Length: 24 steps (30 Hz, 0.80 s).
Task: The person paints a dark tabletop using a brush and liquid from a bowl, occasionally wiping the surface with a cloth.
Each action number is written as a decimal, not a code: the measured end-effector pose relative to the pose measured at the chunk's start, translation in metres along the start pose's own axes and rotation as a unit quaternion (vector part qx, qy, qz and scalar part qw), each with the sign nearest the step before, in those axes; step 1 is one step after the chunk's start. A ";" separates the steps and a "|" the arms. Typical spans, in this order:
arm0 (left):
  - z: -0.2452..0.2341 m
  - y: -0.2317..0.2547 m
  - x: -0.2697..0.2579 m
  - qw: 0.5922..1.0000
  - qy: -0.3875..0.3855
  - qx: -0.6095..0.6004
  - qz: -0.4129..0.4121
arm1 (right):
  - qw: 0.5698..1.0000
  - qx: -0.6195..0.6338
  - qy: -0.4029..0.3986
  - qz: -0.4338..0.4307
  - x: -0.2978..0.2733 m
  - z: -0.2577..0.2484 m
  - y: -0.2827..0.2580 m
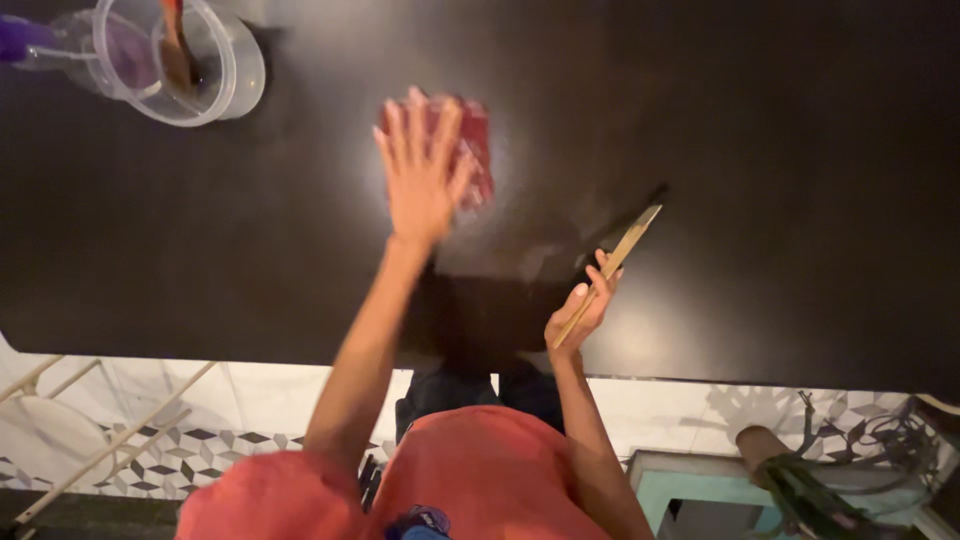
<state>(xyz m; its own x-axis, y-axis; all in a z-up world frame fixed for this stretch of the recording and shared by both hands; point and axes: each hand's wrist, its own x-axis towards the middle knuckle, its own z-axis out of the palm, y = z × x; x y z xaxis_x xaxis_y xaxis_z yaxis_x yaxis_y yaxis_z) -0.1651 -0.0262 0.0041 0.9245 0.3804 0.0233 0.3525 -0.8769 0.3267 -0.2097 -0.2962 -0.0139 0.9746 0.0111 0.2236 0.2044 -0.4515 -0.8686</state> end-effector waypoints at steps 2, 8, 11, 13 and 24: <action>0.003 -0.013 0.033 0.998 0.042 0.003 -0.043 | 1.000 -0.004 0.011 0.004 0.000 0.001 0.000; 0.050 0.076 0.043 0.999 0.035 -0.015 0.015 | 0.999 0.005 0.024 -0.020 -0.001 0.005 0.000; 0.061 0.121 0.003 0.992 0.049 -0.087 0.080 | 0.999 0.027 0.034 -0.024 0.000 0.010 0.002; 0.054 0.117 -0.027 0.992 0.016 -0.091 0.089 | 0.999 0.031 0.036 -0.020 -0.002 0.013 0.001; -0.033 -0.073 -0.086 0.992 0.035 0.011 -0.123 | 1.000 0.011 0.026 -0.001 -0.003 0.009 -0.003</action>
<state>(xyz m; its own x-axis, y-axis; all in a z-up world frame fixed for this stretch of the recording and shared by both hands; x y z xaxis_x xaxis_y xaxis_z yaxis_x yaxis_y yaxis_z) -0.2748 0.0152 0.0098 0.7977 0.6030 0.0118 0.5704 -0.7606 0.3100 -0.2118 -0.2867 -0.0164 0.9681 -0.0340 0.2481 0.2096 -0.4325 -0.8770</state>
